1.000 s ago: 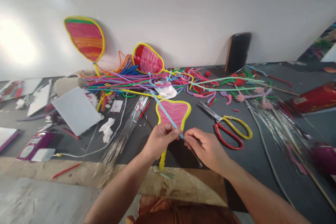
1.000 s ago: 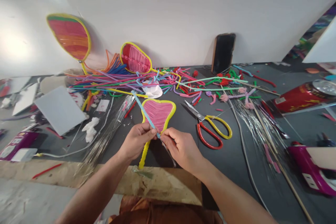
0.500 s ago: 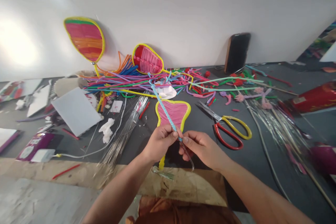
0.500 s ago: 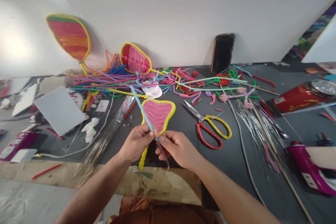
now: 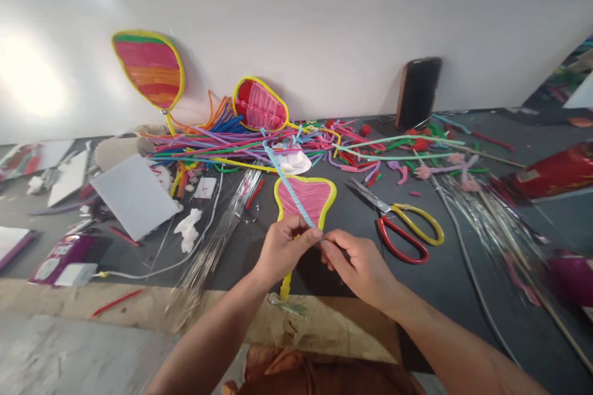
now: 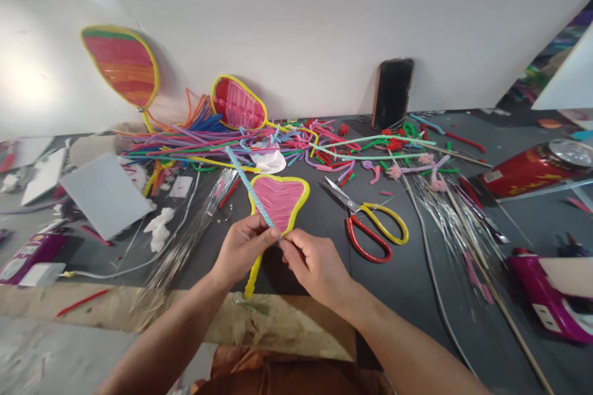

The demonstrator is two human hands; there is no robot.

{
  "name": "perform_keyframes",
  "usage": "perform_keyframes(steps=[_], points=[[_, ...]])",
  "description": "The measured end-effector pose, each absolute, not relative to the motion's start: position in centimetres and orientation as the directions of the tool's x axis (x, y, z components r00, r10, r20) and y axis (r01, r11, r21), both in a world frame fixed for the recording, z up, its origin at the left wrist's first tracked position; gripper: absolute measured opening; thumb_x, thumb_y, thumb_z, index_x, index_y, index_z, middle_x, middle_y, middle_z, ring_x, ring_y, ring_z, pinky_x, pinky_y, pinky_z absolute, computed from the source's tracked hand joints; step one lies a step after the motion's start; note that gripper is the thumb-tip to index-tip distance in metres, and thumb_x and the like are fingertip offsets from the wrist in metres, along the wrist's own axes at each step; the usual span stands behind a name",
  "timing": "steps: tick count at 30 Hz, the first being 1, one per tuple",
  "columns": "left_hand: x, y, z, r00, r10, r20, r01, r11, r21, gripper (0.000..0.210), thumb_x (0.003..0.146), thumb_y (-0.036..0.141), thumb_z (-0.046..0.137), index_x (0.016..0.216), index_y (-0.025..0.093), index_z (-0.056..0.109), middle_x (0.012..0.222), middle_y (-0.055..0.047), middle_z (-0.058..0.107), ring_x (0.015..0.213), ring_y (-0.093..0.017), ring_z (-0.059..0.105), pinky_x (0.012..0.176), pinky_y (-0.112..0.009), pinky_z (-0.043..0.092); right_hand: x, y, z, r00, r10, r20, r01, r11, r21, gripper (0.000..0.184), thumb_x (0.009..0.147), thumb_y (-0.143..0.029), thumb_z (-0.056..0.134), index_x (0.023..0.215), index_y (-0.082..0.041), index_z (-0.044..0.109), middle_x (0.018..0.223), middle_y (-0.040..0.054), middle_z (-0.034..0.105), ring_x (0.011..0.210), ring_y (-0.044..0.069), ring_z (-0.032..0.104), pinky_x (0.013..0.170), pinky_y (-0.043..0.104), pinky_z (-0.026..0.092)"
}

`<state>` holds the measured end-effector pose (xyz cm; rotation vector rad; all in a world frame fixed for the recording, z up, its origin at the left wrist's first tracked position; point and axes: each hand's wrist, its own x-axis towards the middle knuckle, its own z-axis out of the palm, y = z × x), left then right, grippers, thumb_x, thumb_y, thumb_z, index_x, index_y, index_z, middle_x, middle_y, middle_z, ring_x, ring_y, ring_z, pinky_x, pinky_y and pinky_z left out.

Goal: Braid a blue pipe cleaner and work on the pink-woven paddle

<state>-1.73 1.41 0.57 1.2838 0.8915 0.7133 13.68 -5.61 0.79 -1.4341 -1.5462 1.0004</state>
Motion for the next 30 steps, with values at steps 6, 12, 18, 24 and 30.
perform_keyframes(steps=[6, 12, 18, 24, 30], points=[[-2.1, 1.8, 0.4, 0.461, 0.873, -0.16, 0.188, 0.08, 0.979, 0.036, 0.079, 0.046, 0.063, 0.068, 0.012, 0.058, 0.063, 0.0, 0.053, 0.06, -0.011, 0.046, 0.057, -0.023, 0.036, 14.6, -5.3, 1.1, -0.194, 0.98, 0.044, 0.442, 0.128, -0.888, 0.017, 0.093, -0.027, 0.045, 0.095, -0.02, 0.061, 0.075, 0.0011, 0.07, 0.064, 0.013, 0.064, 0.06, 0.022, 0.044], [-2.2, 1.8, 0.5, 0.492, 0.865, -0.097, 0.239, -0.027, 0.971, 0.03, 0.079, 0.039, 0.063, 0.066, 0.013, 0.057, 0.061, 0.002, 0.049, 0.06, -0.01, 0.042, 0.058, -0.023, 0.034, 15.1, -5.0, 1.1, -0.22, 0.97, 0.1, 0.519, 0.203, -0.83, 0.02, 0.093, -0.024, 0.042, 0.091, -0.02, 0.061, 0.075, 0.0035, 0.07, 0.065, 0.014, 0.063, 0.061, 0.024, 0.043], [-1.9, 1.8, 1.1, 0.551, 0.815, -0.179, 0.171, 0.1, 0.98, 0.029, 0.078, 0.04, 0.062, 0.068, 0.013, 0.058, 0.063, 0.0, 0.055, 0.06, -0.011, 0.049, 0.058, -0.023, 0.039, 14.8, -5.0, 1.6, -0.199, 0.978, -0.07, 0.345, 0.003, -0.938, 0.023, 0.094, -0.032, 0.043, 0.083, -0.02, 0.059, 0.068, -0.0001, 0.065, 0.059, 0.011, 0.059, 0.059, 0.023, 0.043], [-1.9, 1.7, 1.4, 0.621, 0.764, -0.175, 0.054, 0.182, 0.982, 0.03, 0.08, 0.043, 0.062, 0.072, 0.014, 0.059, 0.063, -0.001, 0.057, 0.061, -0.012, 0.052, 0.061, -0.024, 0.042, 14.5, -4.9, 1.3, -0.263, 0.928, -0.263, -0.068, -0.29, -0.955, 0.032, 0.089, -0.047, 0.051, 0.08, -0.017, 0.057, 0.068, -0.0003, 0.062, 0.055, 0.01, 0.057, 0.054, 0.022, 0.043], [-2.1, 1.7, 1.7, 0.675, 0.724, -0.138, -0.03, 0.214, 0.976, 0.031, 0.082, 0.043, 0.062, 0.075, 0.013, 0.063, 0.064, -0.002, 0.056, 0.063, -0.012, 0.052, 0.064, -0.024, 0.042, 14.0, -4.8, 0.8, -0.33, 0.896, -0.296, -0.276, -0.391, -0.878, 0.035, 0.082, -0.052, 0.059, 0.076, -0.017, 0.053, 0.06, -0.0034, 0.056, 0.048, 0.007, 0.05, 0.051, 0.022, 0.038]])
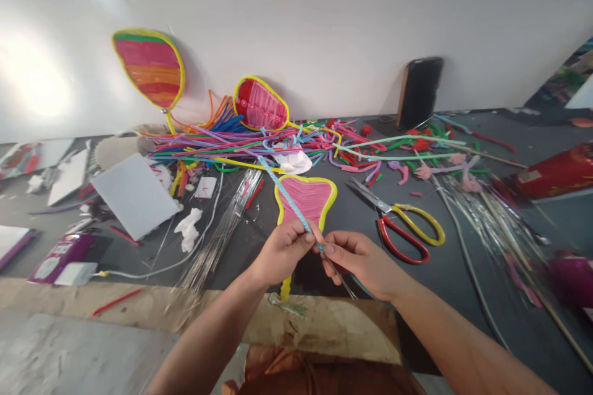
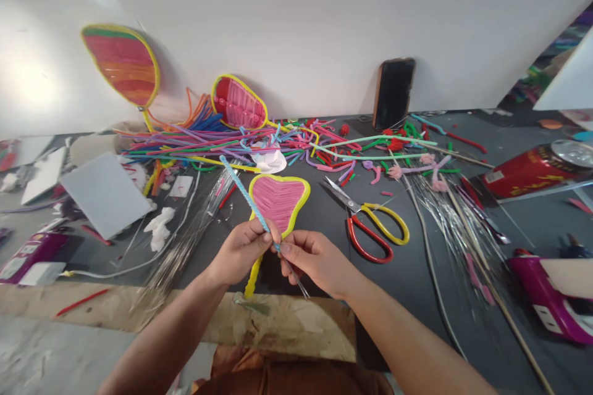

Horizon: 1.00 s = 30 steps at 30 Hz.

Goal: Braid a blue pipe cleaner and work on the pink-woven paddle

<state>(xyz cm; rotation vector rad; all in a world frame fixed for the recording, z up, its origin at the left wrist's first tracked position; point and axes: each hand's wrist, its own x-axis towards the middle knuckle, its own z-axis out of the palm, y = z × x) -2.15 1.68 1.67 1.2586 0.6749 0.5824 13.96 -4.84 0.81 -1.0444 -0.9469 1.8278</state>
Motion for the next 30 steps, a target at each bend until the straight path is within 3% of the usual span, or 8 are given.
perform_keyframes(steps=[3, 6, 9, 12, 15, 21, 30], points=[[-2.1, 1.7, 1.7, 0.68, 0.724, -0.116, -0.068, 0.22, 0.973, 0.031, 0.082, 0.042, 0.063, 0.076, 0.012, 0.065, 0.067, -0.002, 0.057, 0.066, -0.012, 0.052, 0.065, -0.024, 0.042, 13.7, -5.1, 0.9, -0.261, 0.932, -0.252, -0.213, -0.31, -0.927, 0.032, 0.086, -0.048, 0.056, 0.075, -0.019, 0.051, 0.06, -0.0038, 0.053, 0.05, 0.008, 0.048, 0.051, 0.022, 0.037], [-1.9, 1.6, 1.4, 0.614, 0.781, -0.113, -0.08, 0.204, 0.976, 0.034, 0.079, 0.047, 0.064, 0.083, 0.013, 0.065, 0.072, -0.003, 0.059, 0.069, -0.013, 0.054, 0.066, -0.025, 0.042, 13.7, -5.4, 1.1, -0.069, 0.991, -0.117, 0.078, -0.112, -0.991, 0.024, 0.09, -0.04, 0.049, 0.078, -0.02, 0.053, 0.064, -0.0019, 0.056, 0.056, 0.01, 0.051, 0.054, 0.023, 0.04], [-1.7, 1.5, 0.8, 0.519, 0.846, -0.119, 0.017, 0.129, 0.991, 0.037, 0.074, 0.05, 0.069, 0.079, 0.013, 0.063, 0.072, -0.002, 0.059, 0.068, -0.013, 0.053, 0.064, -0.024, 0.042, 13.8, -5.5, 1.1, 0.023, 0.996, 0.09, 0.388, 0.074, -0.919, 0.018, 0.091, -0.032, 0.046, 0.08, -0.02, 0.054, 0.065, 0.0, 0.059, 0.059, 0.012, 0.054, 0.058, 0.024, 0.041], [-1.8, 1.6, 0.5, 0.441, 0.887, -0.134, 0.145, 0.077, 0.986, 0.035, 0.071, 0.048, 0.071, 0.072, 0.014, 0.062, 0.068, -0.002, 0.058, 0.066, -0.013, 0.052, 0.063, -0.024, 0.041, 13.8, -5.5, 0.8, 0.002, 0.98, 0.201, 0.544, 0.167, -0.822, 0.017, 0.091, -0.028, 0.045, 0.08, -0.021, 0.055, 0.068, 0.002, 0.063, 0.06, 0.013, 0.056, 0.06, 0.025, 0.041], [-2.0, 1.7, 0.5, 0.427, 0.895, -0.131, 0.207, 0.044, 0.977, 0.034, 0.075, 0.046, 0.068, 0.068, 0.013, 0.061, 0.067, -0.002, 0.059, 0.065, -0.013, 0.052, 0.063, -0.024, 0.041, 13.9, -5.3, 0.8, -0.035, 0.989, 0.147, 0.518, 0.143, -0.844, 0.018, 0.092, -0.029, 0.045, 0.081, -0.021, 0.057, 0.069, 0.0019, 0.065, 0.062, 0.014, 0.059, 0.061, 0.025, 0.043], [-2.3, 1.8, 0.9, 0.505, 0.857, -0.105, 0.231, -0.018, 0.973, 0.029, 0.083, 0.039, 0.058, 0.07, 0.013, 0.058, 0.064, 0.001, 0.054, 0.062, -0.011, 0.046, 0.058, -0.023, 0.036, 14.5, -5.1, 1.5, -0.183, 0.974, -0.13, 0.231, -0.086, -0.969, 0.02, 0.093, -0.032, 0.045, 0.087, -0.02, 0.059, 0.071, -0.0005, 0.064, 0.062, 0.011, 0.059, 0.06, 0.022, 0.046], [-2.1, 1.8, 1.6, 0.591, 0.8, -0.102, 0.174, -0.003, 0.985, 0.026, 0.086, 0.037, 0.052, 0.072, 0.015, 0.056, 0.066, 0.0, 0.057, 0.064, -0.012, 0.051, 0.062, -0.023, 0.041, 14.6, -5.0, 1.9, -0.2, 0.964, -0.178, 0.16, -0.147, -0.976, 0.028, 0.092, -0.039, 0.047, 0.076, -0.018, 0.057, 0.065, -0.0009, 0.061, 0.058, 0.01, 0.056, 0.058, 0.022, 0.044]])
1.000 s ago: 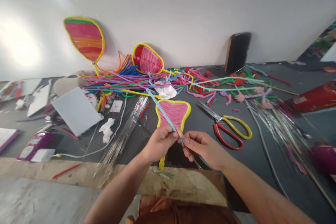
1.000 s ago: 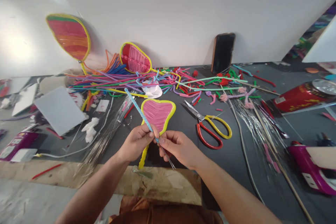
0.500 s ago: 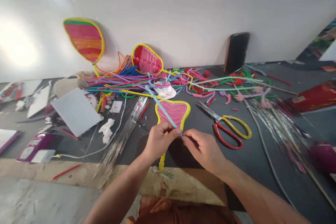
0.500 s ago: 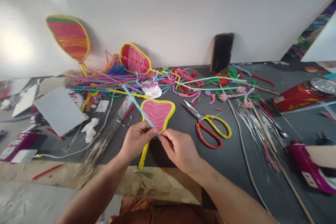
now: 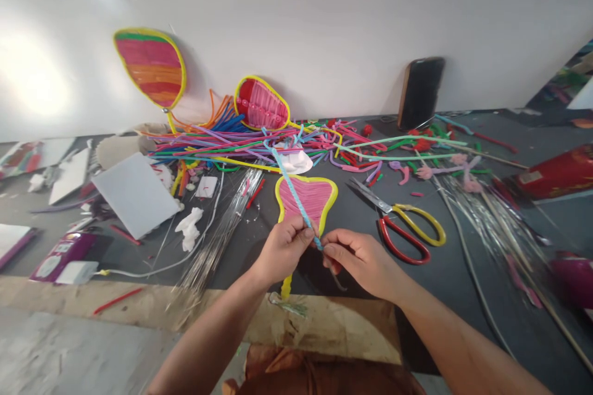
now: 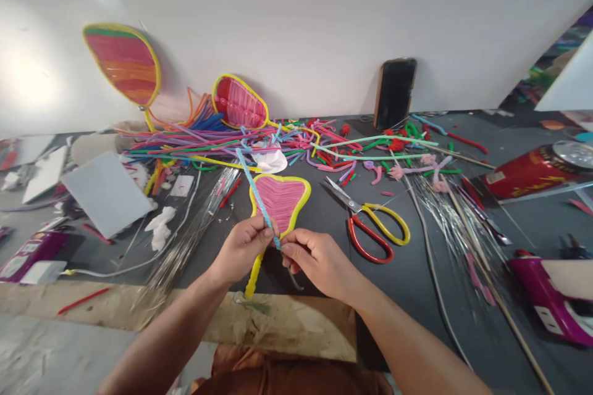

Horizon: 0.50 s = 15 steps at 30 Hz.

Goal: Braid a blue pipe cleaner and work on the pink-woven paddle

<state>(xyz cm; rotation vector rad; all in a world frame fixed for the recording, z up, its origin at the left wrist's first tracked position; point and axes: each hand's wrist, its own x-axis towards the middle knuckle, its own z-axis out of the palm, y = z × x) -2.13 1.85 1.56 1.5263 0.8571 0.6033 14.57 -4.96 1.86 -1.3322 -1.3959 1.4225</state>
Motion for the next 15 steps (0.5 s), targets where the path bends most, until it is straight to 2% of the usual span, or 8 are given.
perform_keyframes(steps=[8, 11, 15], points=[[-2.1, 1.5, 0.6, 0.628, 0.77, -0.11, -0.054, 0.183, 0.982, 0.031, 0.083, 0.045, 0.06, 0.078, 0.014, 0.058, 0.069, -0.001, 0.053, 0.062, -0.011, 0.049, 0.062, -0.025, 0.043, 13.8, -5.0, 1.3, -0.28, 0.928, -0.244, -0.17, -0.298, -0.939, 0.039, 0.083, -0.054, 0.056, 0.07, -0.018, 0.052, 0.061, -0.0016, 0.056, 0.052, 0.009, 0.049, 0.054, 0.023, 0.041], [-1.9, 1.4, 0.3, 0.59, 0.801, -0.098, -0.096, 0.19, 0.977, 0.031, 0.083, 0.045, 0.06, 0.081, 0.014, 0.06, 0.072, -0.002, 0.054, 0.067, -0.012, 0.05, 0.066, -0.026, 0.043, 13.5, -5.1, 1.1, -0.185, 0.954, -0.238, -0.135, -0.264, -0.955, 0.039, 0.083, -0.054, 0.056, 0.068, -0.019, 0.05, 0.058, -0.0035, 0.052, 0.05, 0.008, 0.045, 0.049, 0.022, 0.037], [-1.5, 1.4, 0.6, 0.578, 0.808, -0.115, -0.067, 0.187, 0.98, 0.031, 0.076, 0.042, 0.069, 0.073, 0.013, 0.059, 0.067, -0.001, 0.056, 0.064, -0.011, 0.052, 0.063, -0.024, 0.043, 13.6, -5.2, 1.0, -0.068, 0.98, -0.188, 0.036, -0.186, -0.982, 0.035, 0.087, -0.049, 0.052, 0.071, -0.019, 0.053, 0.059, -0.0029, 0.053, 0.051, 0.009, 0.045, 0.048, 0.022, 0.035]])
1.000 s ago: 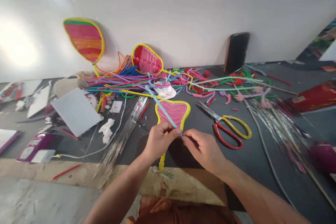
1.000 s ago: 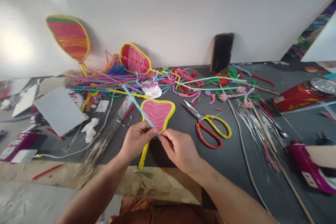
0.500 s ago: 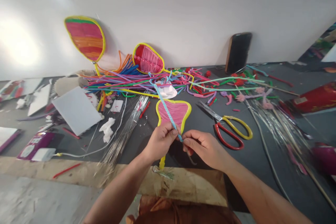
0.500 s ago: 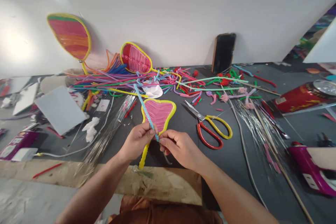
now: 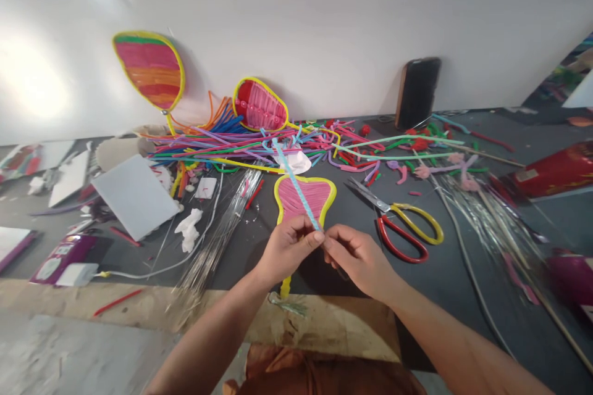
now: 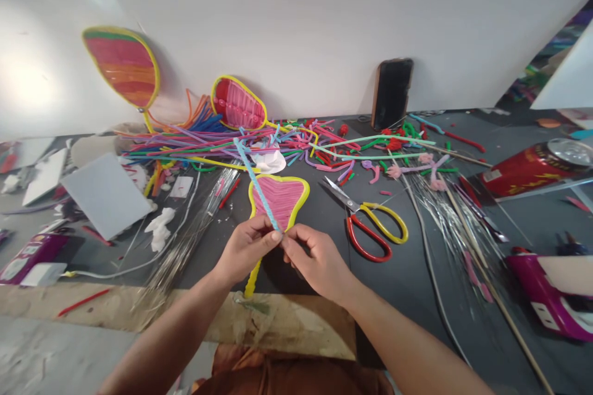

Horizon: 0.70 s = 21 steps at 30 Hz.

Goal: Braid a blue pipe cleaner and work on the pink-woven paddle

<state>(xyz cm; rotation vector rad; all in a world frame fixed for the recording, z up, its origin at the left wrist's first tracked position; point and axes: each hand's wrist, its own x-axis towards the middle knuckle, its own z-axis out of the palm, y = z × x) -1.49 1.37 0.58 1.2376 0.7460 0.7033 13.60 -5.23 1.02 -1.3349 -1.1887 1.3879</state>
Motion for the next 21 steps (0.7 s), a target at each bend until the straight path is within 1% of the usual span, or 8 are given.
perform_keyframes(steps=[2, 5, 8, 11, 13, 15, 18, 21], points=[[-1.5, 1.4, 0.7, 0.588, 0.796, -0.144, -0.061, 0.221, 0.973, 0.031, 0.075, 0.041, 0.07, 0.069, 0.013, 0.058, 0.063, 0.0, 0.055, 0.06, -0.011, 0.052, 0.06, -0.024, 0.043, 13.9, -5.1, 1.1, -0.114, 0.98, -0.161, 0.064, -0.155, -0.986, 0.035, 0.089, -0.048, 0.05, 0.071, -0.018, 0.055, 0.062, -0.0016, 0.056, 0.054, 0.009, 0.049, 0.052, 0.023, 0.039], [-1.7, 1.6, 0.6, 0.576, 0.801, -0.161, -0.099, 0.264, 0.959, 0.029, 0.08, 0.041, 0.066, 0.073, 0.013, 0.058, 0.065, -0.001, 0.056, 0.061, -0.011, 0.053, 0.063, -0.025, 0.044, 14.8, -4.8, 1.3, -0.156, 0.976, -0.151, 0.007, -0.151, -0.988, 0.037, 0.09, -0.051, 0.047, 0.079, -0.018, 0.059, 0.071, 0.0017, 0.062, 0.064, 0.012, 0.057, 0.061, 0.025, 0.046], [-2.0, 2.1, 0.5, 0.491, 0.861, -0.132, -0.135, 0.225, 0.965, 0.03, 0.08, 0.042, 0.065, 0.075, 0.014, 0.058, 0.068, -0.001, 0.055, 0.064, -0.011, 0.051, 0.065, -0.025, 0.043, 15.6, -4.5, 1.5, -0.108, 0.967, -0.231, -0.144, -0.245, -0.959, 0.04, 0.087, -0.056, 0.048, 0.089, -0.017, 0.06, 0.079, 0.0044, 0.065, 0.066, 0.013, 0.06, 0.062, 0.027, 0.049], [-2.4, 2.6, 0.7, 0.415, 0.907, -0.073, -0.172, 0.157, 0.973, 0.03, 0.078, 0.043, 0.067, 0.073, 0.015, 0.057, 0.067, 0.001, 0.052, 0.062, -0.01, 0.048, 0.063, -0.024, 0.041, 15.9, -4.3, 1.6, -0.217, 0.905, -0.365, -0.268, -0.415, -0.87, 0.041, 0.081, -0.057, 0.058, 0.089, -0.017, 0.059, 0.076, 0.0036, 0.065, 0.058, 0.012, 0.058, 0.054, 0.025, 0.048], [-2.6, 2.8, 0.9, 0.383, 0.924, -0.005, -0.172, 0.076, 0.982, 0.028, 0.078, 0.042, 0.066, 0.073, 0.016, 0.057, 0.068, 0.001, 0.052, 0.063, -0.01, 0.046, 0.063, -0.023, 0.04, 15.8, -4.4, 1.7, -0.327, 0.845, -0.423, -0.265, -0.511, -0.818, 0.043, 0.074, -0.057, 0.066, 0.088, -0.017, 0.06, 0.074, 0.0025, 0.063, 0.056, 0.01, 0.057, 0.05, 0.023, 0.046], [-2.8, 2.8, 1.1, 0.36, 0.93, 0.072, -0.141, -0.022, 0.99, 0.027, 0.08, 0.042, 0.065, 0.074, 0.017, 0.057, 0.069, 0.0, 0.053, 0.065, -0.011, 0.047, 0.063, -0.024, 0.04, 15.6, -4.4, 1.9, -0.374, 0.815, -0.443, -0.236, -0.545, -0.804, 0.046, 0.069, -0.057, 0.07, 0.084, -0.015, 0.061, 0.072, 0.0021, 0.063, 0.055, 0.01, 0.057, 0.049, 0.022, 0.045], [-3.0, 2.6, 1.3, 0.356, 0.922, 0.154, -0.079, -0.135, 0.988, 0.025, 0.083, 0.04, 0.061, 0.076, 0.017, 0.058, 0.068, 0.0, 0.053, 0.066, -0.012, 0.047, 0.065, -0.024, 0.04, 15.4, -4.4, 1.9, -0.324, 0.842, -0.431, -0.206, -0.508, -0.836, 0.045, 0.066, -0.056, 0.073, 0.075, -0.015, 0.059, 0.068, 0.0011, 0.062, 0.054, 0.008, 0.056, 0.051, 0.022, 0.045], [-3.0, 2.3, 1.4, 0.368, 0.911, 0.187, -0.021, -0.193, 0.981, 0.022, 0.086, 0.037, 0.058, 0.077, 0.017, 0.057, 0.068, 0.0, 0.055, 0.065, -0.012, 0.048, 0.064, -0.023, 0.041, 15.3, -4.4, 1.6, -0.268, 0.876, -0.401, -0.17, -0.453, -0.875, 0.041, 0.068, -0.053, 0.072, 0.071, -0.015, 0.058, 0.065, -0.0001, 0.061, 0.052, 0.007, 0.053, 0.052, 0.021, 0.043]])
